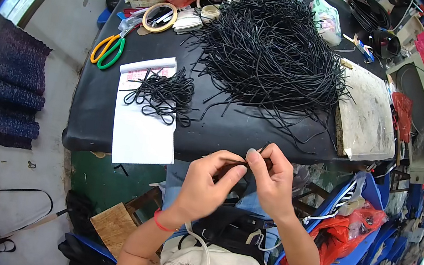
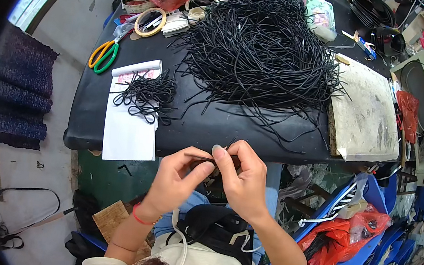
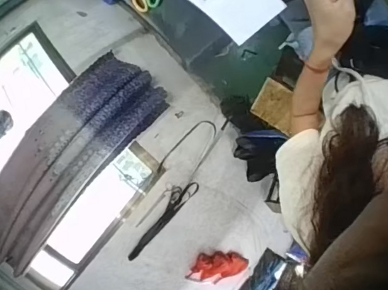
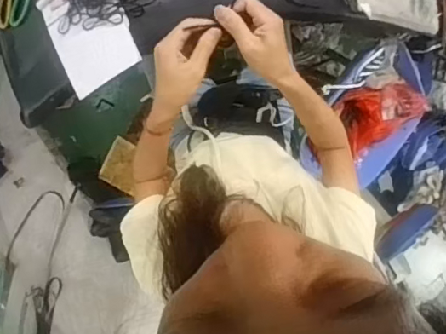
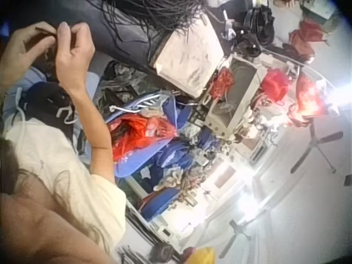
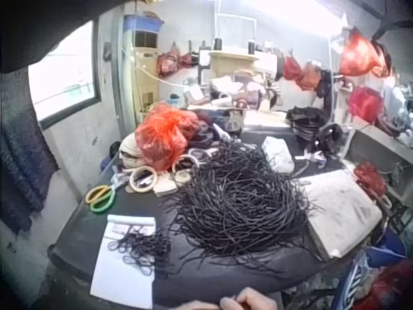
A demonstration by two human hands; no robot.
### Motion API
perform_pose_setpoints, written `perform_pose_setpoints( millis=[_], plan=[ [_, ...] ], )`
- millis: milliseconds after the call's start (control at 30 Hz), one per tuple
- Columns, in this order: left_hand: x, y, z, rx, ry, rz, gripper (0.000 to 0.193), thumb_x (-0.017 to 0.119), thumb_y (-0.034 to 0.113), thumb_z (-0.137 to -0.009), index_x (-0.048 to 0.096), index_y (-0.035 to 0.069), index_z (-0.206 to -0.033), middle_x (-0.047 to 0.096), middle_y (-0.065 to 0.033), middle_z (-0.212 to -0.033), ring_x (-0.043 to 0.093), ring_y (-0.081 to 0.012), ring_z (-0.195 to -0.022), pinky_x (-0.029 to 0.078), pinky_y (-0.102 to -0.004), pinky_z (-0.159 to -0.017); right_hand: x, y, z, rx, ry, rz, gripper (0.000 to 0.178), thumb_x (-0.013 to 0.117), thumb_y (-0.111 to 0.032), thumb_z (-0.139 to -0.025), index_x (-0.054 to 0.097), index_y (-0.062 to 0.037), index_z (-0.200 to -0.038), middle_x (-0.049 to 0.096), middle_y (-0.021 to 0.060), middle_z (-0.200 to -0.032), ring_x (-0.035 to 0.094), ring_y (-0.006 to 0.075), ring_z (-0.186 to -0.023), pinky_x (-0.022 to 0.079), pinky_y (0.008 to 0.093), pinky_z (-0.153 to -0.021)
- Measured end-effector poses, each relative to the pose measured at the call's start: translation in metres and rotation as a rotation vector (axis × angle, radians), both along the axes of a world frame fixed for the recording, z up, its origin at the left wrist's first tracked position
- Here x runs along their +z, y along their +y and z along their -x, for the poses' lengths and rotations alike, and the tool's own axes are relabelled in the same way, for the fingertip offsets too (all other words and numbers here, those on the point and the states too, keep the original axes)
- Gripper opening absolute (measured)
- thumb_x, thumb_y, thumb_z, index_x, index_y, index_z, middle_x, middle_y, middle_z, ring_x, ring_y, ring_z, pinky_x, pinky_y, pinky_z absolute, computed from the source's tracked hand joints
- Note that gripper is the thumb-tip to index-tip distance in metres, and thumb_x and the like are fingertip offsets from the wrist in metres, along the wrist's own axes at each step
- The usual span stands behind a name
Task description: The person sits at a workbench and repeatedly ties black cords into small loops by hand. They pick up individual cords from a large pile, form a knot, and place the finished loops onto a white sheet of paper on the table.
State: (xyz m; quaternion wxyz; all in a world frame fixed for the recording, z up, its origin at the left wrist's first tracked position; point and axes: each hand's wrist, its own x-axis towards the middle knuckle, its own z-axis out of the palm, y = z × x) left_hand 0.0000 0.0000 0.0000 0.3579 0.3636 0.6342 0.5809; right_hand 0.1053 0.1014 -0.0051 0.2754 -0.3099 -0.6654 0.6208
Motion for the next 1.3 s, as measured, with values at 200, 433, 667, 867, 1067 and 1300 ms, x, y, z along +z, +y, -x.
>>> perform_pose_setpoints(
  millis=[200,433,667,867,1067,1300],
  plan=[
    [-0.003,-0.001,0.017,0.296,0.468,-0.024,0.008,0.062,0.006,-0.079,0.062,-0.002,-0.079,0.059,-0.0105,-0.072,0.054,-0.023,-0.061,0.044,-0.0296,-0.058,0.005,0.016,0.013,-0.047,-0.157,-0.325,0.019,0.065,-0.014,-0.081,0.055,0.0007,-0.075,0.051,0.009,-0.063,0.046,0.0168,-0.053,0.038,0.029,-0.051],
    [-0.02,0.004,0.118,0.773,1.002,0.125,0.023,0.069,0.015,-0.076,0.06,0.003,-0.093,0.054,-0.0096,-0.095,0.05,-0.0262,-0.09,0.038,-0.0355,-0.08,-0.018,0.087,0.025,-0.212,-0.4,-1.153,0.008,0.061,-0.01,-0.078,0.061,-0.0045,-0.083,0.057,0.0074,-0.079,0.052,0.026,-0.078,0.04,0.0356,-0.069],
    [-0.011,0.048,0.045,0.304,0.896,-0.222,0.029,0.063,0.001,-0.075,0.061,0.005,-0.104,0.058,-0.0112,-0.104,0.054,-0.028,-0.099,0.042,-0.0361,-0.087,-0.011,0.092,0.024,-0.139,-0.419,-1.149,0.008,0.054,-0.008,-0.084,0.052,-0.0035,-0.089,0.055,0.0109,-0.08,0.053,0.0289,-0.074,0.041,0.0386,-0.068],
    [-0.029,0.112,0.041,0.091,1.287,-0.203,0.04,0.049,0.0,-0.076,0.052,0.0,-0.116,0.054,-0.0123,-0.116,0.046,-0.0297,-0.116,0.033,-0.0451,-0.098,0.022,0.081,0.022,-0.107,-0.33,-1.007,0.006,0.053,-0.005,-0.084,0.053,-0.0013,-0.088,0.053,0.0144,-0.08,0.055,0.0338,-0.071,0.044,0.0404,-0.061],
    [0.013,0.098,0.042,0.168,1.28,-0.195,0.047,0.05,-0.004,-0.073,0.052,0.004,-0.12,0.051,-0.0132,-0.123,0.041,-0.0321,-0.121,0.026,-0.0512,-0.101,0.06,0.066,-0.015,-0.106,-0.367,-1.032,0.006,0.058,-0.001,-0.08,0.056,-0.0012,-0.086,0.053,0.0124,-0.079,0.055,0.0298,-0.067,0.044,0.0354,-0.059],
    [0.011,0.032,0.011,-0.165,-0.048,-0.045,0.023,0.053,0.009,-0.089,0.057,-0.004,-0.107,0.063,-0.0098,-0.096,0.06,-0.0137,-0.079,0.049,-0.0256,-0.073,0.054,0.051,-0.024,-0.043,-0.173,-1.017,0.016,0.064,0.004,-0.075,0.06,-0.0015,-0.089,0.055,0.0102,-0.079,0.056,0.023,-0.065,0.045,0.0304,-0.057]
  ],
)
